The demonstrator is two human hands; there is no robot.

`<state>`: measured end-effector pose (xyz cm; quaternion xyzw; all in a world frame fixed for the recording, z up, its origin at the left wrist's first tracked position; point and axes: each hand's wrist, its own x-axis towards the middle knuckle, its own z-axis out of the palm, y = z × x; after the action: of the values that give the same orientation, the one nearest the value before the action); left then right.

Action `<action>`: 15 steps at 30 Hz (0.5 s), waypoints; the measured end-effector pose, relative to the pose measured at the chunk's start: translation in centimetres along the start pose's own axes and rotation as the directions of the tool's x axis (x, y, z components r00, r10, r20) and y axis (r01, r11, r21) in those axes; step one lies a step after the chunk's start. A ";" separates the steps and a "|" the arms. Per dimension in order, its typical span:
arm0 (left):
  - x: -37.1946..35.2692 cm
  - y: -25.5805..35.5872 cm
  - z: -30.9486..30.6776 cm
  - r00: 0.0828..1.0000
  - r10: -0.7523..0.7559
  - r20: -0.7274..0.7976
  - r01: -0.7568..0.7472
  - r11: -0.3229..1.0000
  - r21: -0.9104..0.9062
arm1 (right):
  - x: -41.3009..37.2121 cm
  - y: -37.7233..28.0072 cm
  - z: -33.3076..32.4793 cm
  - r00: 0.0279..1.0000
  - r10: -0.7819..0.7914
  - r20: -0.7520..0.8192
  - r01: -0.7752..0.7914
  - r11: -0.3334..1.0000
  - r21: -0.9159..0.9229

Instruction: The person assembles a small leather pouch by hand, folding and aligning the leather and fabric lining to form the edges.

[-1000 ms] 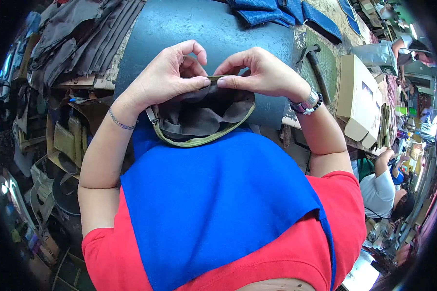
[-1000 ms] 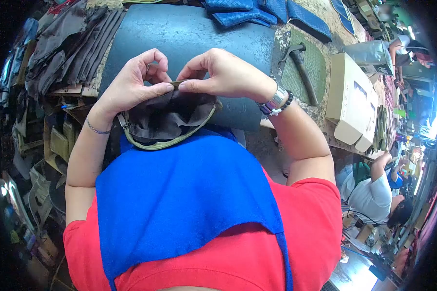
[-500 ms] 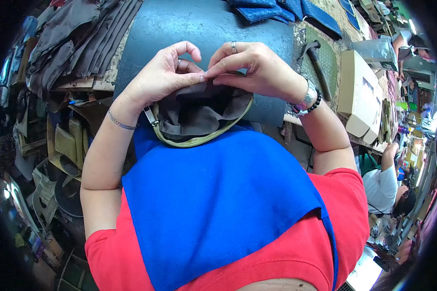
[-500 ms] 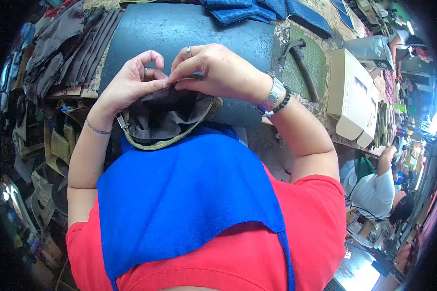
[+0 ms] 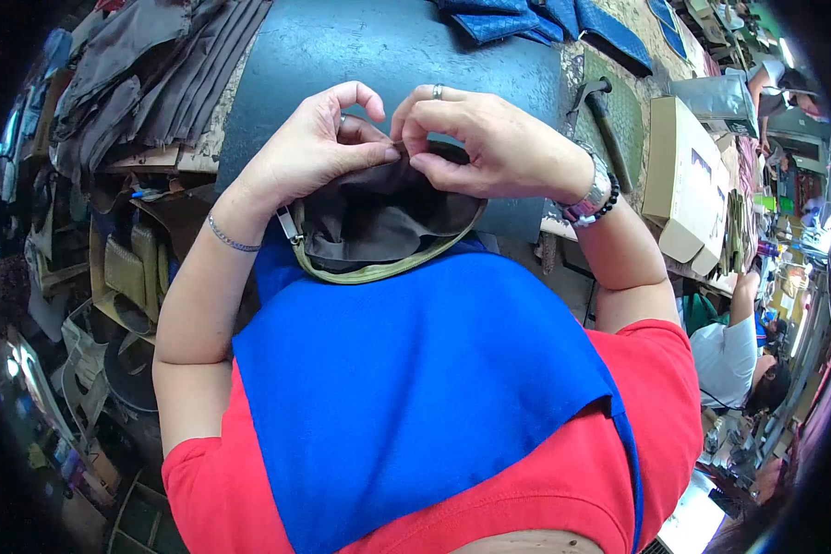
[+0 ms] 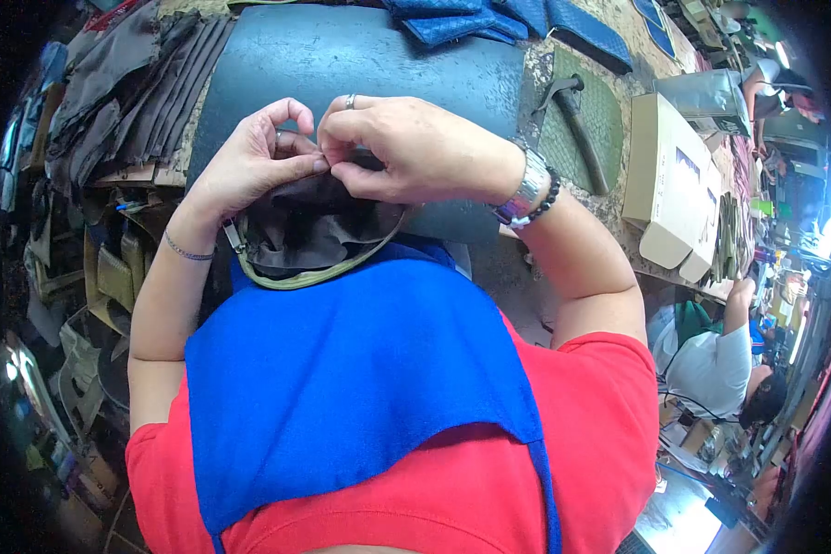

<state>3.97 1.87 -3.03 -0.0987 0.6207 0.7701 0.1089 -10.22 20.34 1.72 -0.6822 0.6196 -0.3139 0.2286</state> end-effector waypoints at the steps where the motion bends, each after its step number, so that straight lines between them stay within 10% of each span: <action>1: 0.0 -0.1 0.0 1.000 -0.001 -0.001 0.001 1.000 0.006 | 0.0 0.1 0.1 0.999 -0.040 -0.035 0.040 0.999 -0.009; 9: 0.0 -0.2 0.0 0.997 -0.078 -0.024 0.073 0.985 -0.154 | -0.1 0.7 0.5 0.968 -0.238 -0.083 0.213 0.949 -0.233; 15: 0.1 -0.8 0.1 1.000 0.012 -0.021 -0.014 0.997 -0.076 | 0.2 0.1 0.5 0.999 -0.014 -0.041 0.015 1.000 0.015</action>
<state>4.11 2.15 -3.75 -0.1065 0.5925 0.7930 0.0937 -9.94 20.12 1.36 -0.6784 0.6168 -0.3339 0.2188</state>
